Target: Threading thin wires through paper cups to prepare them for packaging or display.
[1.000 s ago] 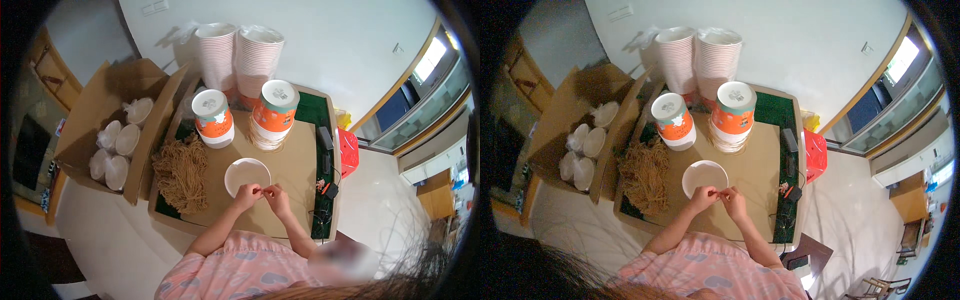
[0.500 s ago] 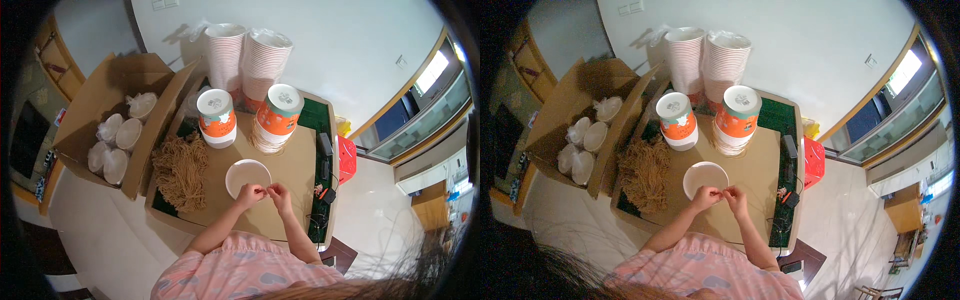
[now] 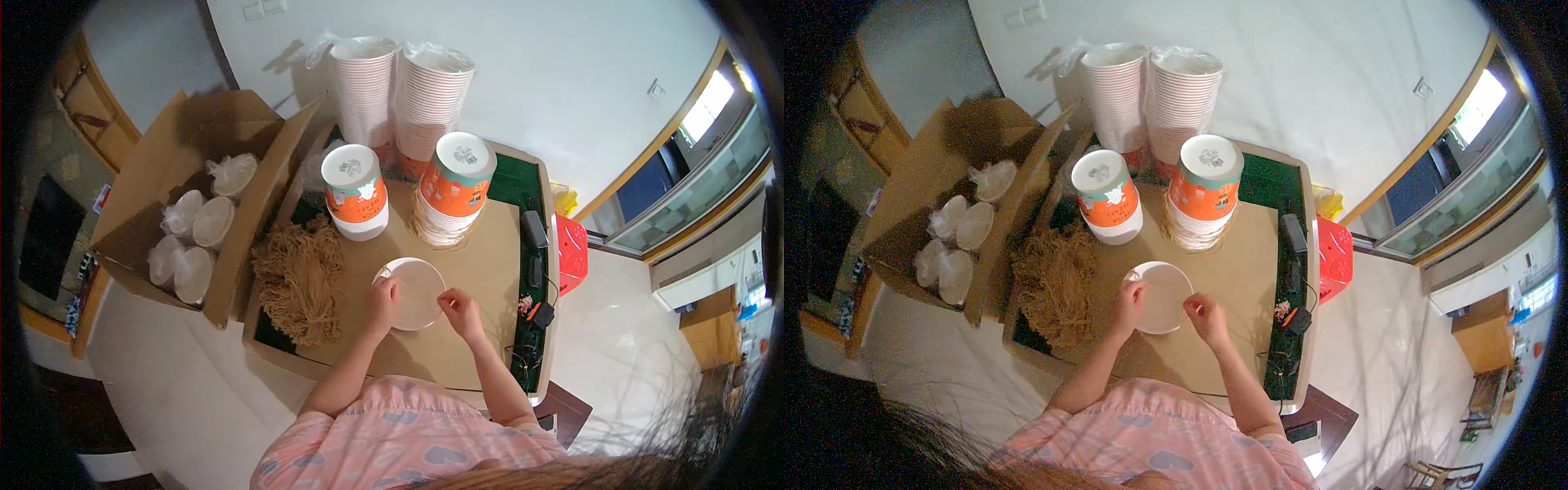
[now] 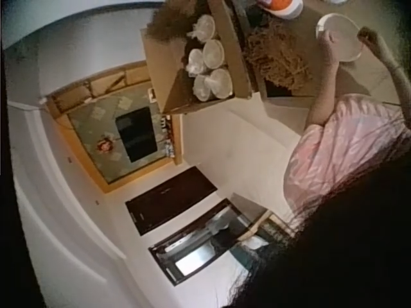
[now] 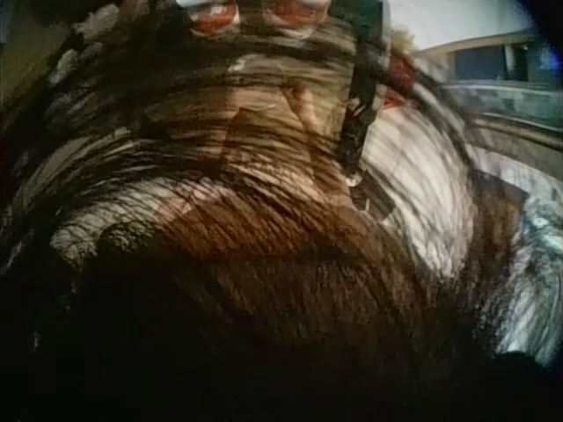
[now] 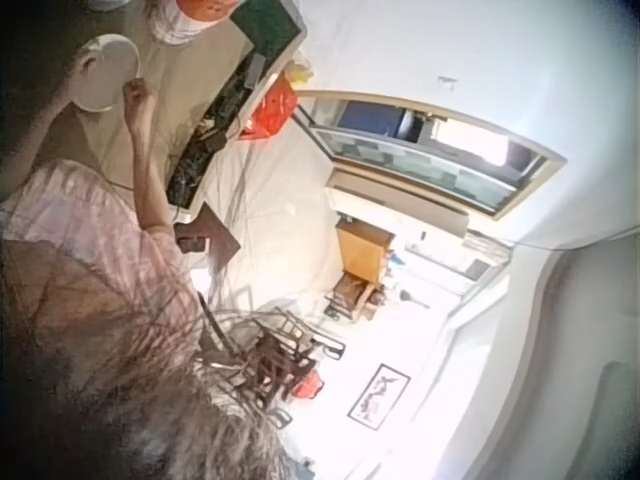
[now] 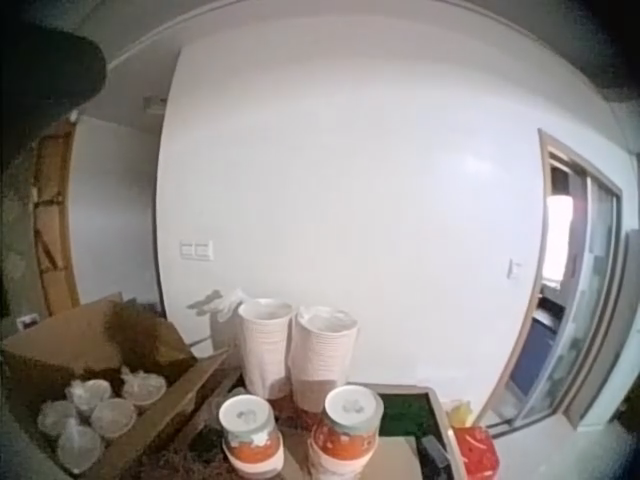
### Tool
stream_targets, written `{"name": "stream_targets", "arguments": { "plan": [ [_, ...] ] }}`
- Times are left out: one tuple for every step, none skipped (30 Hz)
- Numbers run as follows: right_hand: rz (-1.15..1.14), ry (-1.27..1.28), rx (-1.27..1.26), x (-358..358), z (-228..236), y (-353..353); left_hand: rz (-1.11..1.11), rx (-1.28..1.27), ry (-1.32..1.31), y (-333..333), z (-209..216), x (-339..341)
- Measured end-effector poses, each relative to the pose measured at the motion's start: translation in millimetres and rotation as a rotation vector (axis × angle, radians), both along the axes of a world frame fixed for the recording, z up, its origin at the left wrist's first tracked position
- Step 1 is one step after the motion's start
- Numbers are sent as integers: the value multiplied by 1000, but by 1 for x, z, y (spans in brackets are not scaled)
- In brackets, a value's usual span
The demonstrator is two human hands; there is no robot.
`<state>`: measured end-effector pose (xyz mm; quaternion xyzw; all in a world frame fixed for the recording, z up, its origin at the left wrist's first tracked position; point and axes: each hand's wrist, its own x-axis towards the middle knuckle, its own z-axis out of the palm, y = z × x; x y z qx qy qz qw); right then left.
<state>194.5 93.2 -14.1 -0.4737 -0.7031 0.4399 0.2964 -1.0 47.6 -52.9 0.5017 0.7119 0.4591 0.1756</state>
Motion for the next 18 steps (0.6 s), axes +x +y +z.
{"name": "stream_targets", "arguments": {
  "plan": [
    [-6, 0, -1, 2, -2, 2, -6, -1, 0, 0, 14, 4],
    [0, -32, 48, 3, -5, 4, -44, 3, 238, -3, 29, 9],
    [17, -62, 98, 2, -7, 4, -70, 8, 477, -7, 41, 12],
    [22, -61, 99, 1, -9, 4, -66, 8, 478, -6, 36, 16],
    [14, -40, 107, 0, -11, 4, -270, 11, 347, -5, 27, 21],
    [5, -21, 113, 0, -11, 3, -473, 14, 211, -5, 24, 28],
    [8, -23, 114, 0, -12, 2, -520, 17, 139, -6, 21, 36],
    [-2, 12, 92, 0, -13, 2, -518, 18, 137, -7, 19, 39],
    [-15, 47, 69, 1, -13, 1, -525, -167, 67, -7, 25, 42],
    [-17, 44, 70, 1, -12, 1, -530, -352, -3, -7, 29, 45],
    [-16, 42, 24, 3, -12, 1, -533, -351, -5, -7, 27, 46],
    [-14, 42, -21, 3, -10, 0, -525, -324, -67, -8, 23, 45],
    [-15, 42, -20, 4, -12, -1, -517, -297, -129, -9, 19, 44],
    [-11, 42, -21, 4, -16, -1, -518, -297, -129, -9, 13, 44],
    [-6, 43, -23, 4, -18, -1, -512, -214, -147, -7, 7, 43],
    [-4, 44, -22, 4, -20, -1, -505, -132, -164, -6, 1, 42],
    [0, 49, -27, 4, -22, -1, -503, -132, -164, -4, -5, 43],
    [3, 52, -33, 4, -23, 0, -502, 46, -131, -1, -5, 47]
  ]
}}
